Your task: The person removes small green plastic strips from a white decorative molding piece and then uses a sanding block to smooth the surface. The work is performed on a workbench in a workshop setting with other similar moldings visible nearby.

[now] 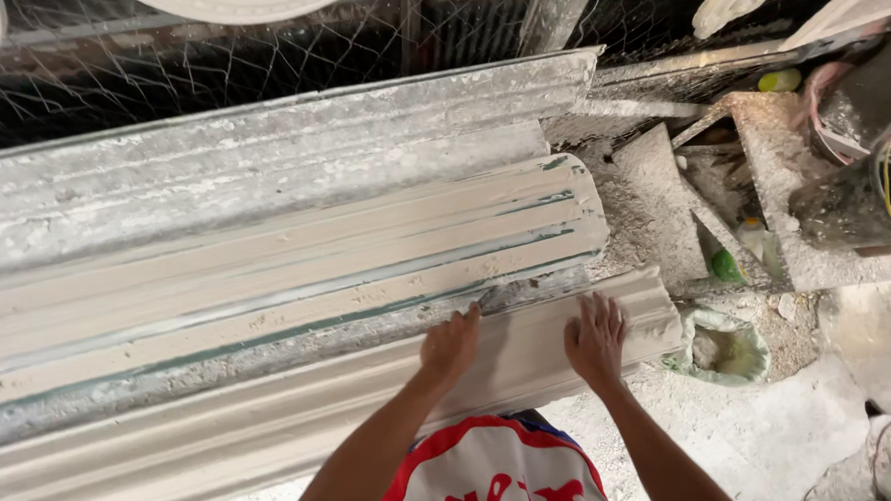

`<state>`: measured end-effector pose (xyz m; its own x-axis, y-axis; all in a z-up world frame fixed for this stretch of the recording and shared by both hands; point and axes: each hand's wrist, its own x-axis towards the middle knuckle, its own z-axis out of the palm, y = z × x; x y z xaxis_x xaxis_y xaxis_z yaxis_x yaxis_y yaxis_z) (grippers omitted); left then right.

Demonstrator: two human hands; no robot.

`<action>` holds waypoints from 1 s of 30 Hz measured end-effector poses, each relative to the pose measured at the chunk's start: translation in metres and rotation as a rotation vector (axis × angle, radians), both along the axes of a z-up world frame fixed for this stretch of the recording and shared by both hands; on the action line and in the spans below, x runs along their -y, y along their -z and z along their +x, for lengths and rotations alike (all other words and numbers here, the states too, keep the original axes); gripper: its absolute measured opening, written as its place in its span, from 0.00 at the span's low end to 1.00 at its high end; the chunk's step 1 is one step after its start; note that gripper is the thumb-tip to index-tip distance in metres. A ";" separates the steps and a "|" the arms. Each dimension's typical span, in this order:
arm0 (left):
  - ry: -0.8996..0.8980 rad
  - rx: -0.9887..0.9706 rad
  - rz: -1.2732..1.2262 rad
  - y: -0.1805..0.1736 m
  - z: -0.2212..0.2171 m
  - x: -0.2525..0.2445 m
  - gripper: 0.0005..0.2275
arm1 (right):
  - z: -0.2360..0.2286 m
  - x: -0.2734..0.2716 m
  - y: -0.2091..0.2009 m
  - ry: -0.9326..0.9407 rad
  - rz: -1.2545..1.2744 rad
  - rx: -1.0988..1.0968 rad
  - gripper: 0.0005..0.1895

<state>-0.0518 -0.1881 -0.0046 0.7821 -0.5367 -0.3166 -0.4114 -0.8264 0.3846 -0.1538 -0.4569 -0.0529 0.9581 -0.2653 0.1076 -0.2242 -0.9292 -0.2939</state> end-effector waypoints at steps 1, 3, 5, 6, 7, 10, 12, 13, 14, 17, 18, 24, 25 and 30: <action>0.003 -0.037 0.013 0.003 0.001 -0.003 0.19 | 0.002 0.011 0.003 -0.001 0.003 -0.042 0.27; 0.021 -0.056 0.011 0.005 0.003 -0.016 0.16 | 0.015 0.038 0.005 -0.013 -0.001 -0.119 0.25; 0.037 -0.015 -0.016 0.005 0.009 -0.036 0.14 | 0.034 0.065 0.003 -0.043 -0.022 -0.089 0.26; -0.014 -0.026 -0.018 0.006 0.012 -0.042 0.14 | 0.046 0.079 0.002 -0.065 -0.032 -0.072 0.26; -0.049 -0.046 -0.012 0.006 0.011 -0.046 0.14 | 0.052 0.090 0.002 -0.081 -0.003 -0.049 0.27; -0.070 0.009 -0.097 0.013 0.003 -0.008 0.14 | 0.073 0.122 0.008 -0.148 0.074 -0.023 0.29; -0.058 -0.053 -0.095 0.023 -0.002 0.050 0.14 | 0.077 0.137 0.011 -0.214 0.113 -0.047 0.31; -0.049 -0.148 -0.051 0.027 -0.002 0.082 0.13 | 0.078 0.141 0.014 -0.235 0.090 -0.082 0.31; -0.063 -0.109 -0.075 0.029 -0.007 0.098 0.13 | 0.079 0.142 0.017 -0.256 0.067 -0.118 0.31; -0.079 0.000 -0.143 0.029 -0.007 0.112 0.15 | 0.074 0.152 0.022 -0.279 0.009 -0.145 0.31; -0.075 0.023 -0.156 0.029 -0.009 0.106 0.15 | 0.068 0.152 0.025 -0.280 -0.004 -0.148 0.30; -0.086 -0.044 -0.163 0.026 -0.003 0.167 0.19 | 0.063 0.153 0.031 -0.249 0.031 -0.188 0.30; -0.076 0.027 -0.175 0.026 -0.004 0.197 0.18 | 0.064 0.153 0.030 -0.278 0.024 -0.131 0.30; -0.020 0.004 -0.051 0.019 -0.003 0.228 0.21 | 0.062 0.157 0.017 -0.264 0.123 -0.076 0.28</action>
